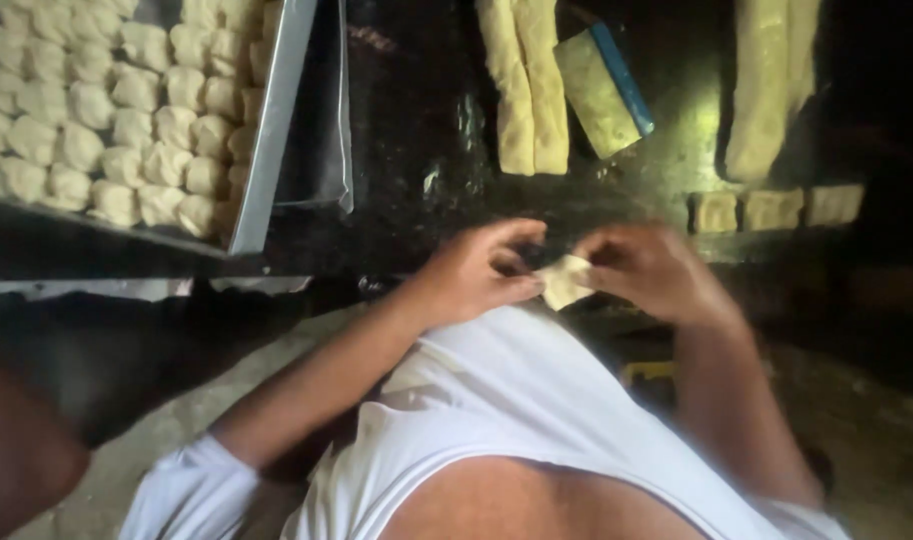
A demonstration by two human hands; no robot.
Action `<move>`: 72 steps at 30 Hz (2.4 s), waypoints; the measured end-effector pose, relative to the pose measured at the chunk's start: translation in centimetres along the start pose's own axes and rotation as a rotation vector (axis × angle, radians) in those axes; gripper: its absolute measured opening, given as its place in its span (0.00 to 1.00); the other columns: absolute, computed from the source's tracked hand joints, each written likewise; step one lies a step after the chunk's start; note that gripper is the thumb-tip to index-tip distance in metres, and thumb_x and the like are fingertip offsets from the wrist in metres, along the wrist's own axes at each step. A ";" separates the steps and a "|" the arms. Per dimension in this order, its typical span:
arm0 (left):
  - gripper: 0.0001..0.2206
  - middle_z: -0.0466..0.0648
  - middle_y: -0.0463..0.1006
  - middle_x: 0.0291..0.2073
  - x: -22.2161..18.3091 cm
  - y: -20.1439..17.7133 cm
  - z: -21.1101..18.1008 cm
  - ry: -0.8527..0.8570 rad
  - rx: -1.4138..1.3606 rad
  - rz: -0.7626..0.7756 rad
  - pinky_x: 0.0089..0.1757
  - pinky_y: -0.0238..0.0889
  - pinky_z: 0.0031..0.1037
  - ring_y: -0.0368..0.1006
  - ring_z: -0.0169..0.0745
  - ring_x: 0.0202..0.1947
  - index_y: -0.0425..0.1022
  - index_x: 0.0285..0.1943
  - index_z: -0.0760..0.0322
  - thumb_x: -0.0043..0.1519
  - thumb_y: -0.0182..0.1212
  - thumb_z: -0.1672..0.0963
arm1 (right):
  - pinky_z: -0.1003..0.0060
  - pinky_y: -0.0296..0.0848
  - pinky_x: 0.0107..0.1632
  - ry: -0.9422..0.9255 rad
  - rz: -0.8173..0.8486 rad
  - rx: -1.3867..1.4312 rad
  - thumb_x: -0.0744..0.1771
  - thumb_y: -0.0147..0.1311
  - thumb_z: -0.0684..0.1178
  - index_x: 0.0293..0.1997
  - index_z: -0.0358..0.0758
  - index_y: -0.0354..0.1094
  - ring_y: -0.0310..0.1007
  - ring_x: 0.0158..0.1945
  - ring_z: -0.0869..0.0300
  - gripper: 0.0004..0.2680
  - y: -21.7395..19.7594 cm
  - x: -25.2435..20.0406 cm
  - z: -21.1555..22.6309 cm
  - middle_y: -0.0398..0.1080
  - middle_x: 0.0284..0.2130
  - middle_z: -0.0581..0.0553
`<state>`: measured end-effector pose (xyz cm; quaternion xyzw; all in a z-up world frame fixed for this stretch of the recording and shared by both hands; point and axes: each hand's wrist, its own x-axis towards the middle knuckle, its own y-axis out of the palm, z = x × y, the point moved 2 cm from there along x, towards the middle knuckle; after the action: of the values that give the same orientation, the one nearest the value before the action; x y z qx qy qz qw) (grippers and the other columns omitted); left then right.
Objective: Shaping and placing small portions of dough into a large metal baking pan.
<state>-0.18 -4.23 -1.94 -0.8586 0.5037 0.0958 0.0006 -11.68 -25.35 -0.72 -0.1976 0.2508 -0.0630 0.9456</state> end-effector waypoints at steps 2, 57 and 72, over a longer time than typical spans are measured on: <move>0.17 0.50 0.78 0.46 0.5 0.8 2.2 -0.080 -0.053 -0.018 0.38 0.75 0.23 0.77 0.32 0.38 0.71 0.58 0.72 0.60 0.65 0.62 | 0.65 0.80 0.43 -0.063 0.055 -0.040 0.64 0.64 0.41 0.46 0.36 0.76 0.79 0.41 0.60 0.08 1.5 1.3 1.2 0.80 0.39 0.43; 0.09 0.50 0.76 0.31 -3.4 -4.5 -2.5 0.335 0.202 -0.325 0.34 0.64 0.23 0.69 0.28 0.32 0.72 0.40 0.71 0.67 0.70 0.61 | 0.70 0.77 0.49 -0.453 -0.032 0.324 0.66 0.63 0.43 0.54 0.40 0.74 0.75 0.45 0.63 0.11 5.1 4.3 8.8 0.75 0.45 0.45; 0.15 0.48 0.81 0.41 -1.8 -2.4 -1.3 -0.055 -0.492 -0.346 0.44 0.74 0.25 0.78 0.32 0.40 0.75 0.58 0.71 0.62 0.58 0.62 | 0.53 0.72 0.49 -1.183 -0.514 -0.556 0.60 0.70 0.46 0.46 0.38 0.76 0.71 0.49 0.48 0.13 5.8 2.0 5.4 0.72 0.45 0.39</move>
<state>1.27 -1.59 -0.60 -0.9031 0.3113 0.2368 -0.1773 -7.10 -18.60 0.32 -0.4863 -0.3537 -0.0999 0.7928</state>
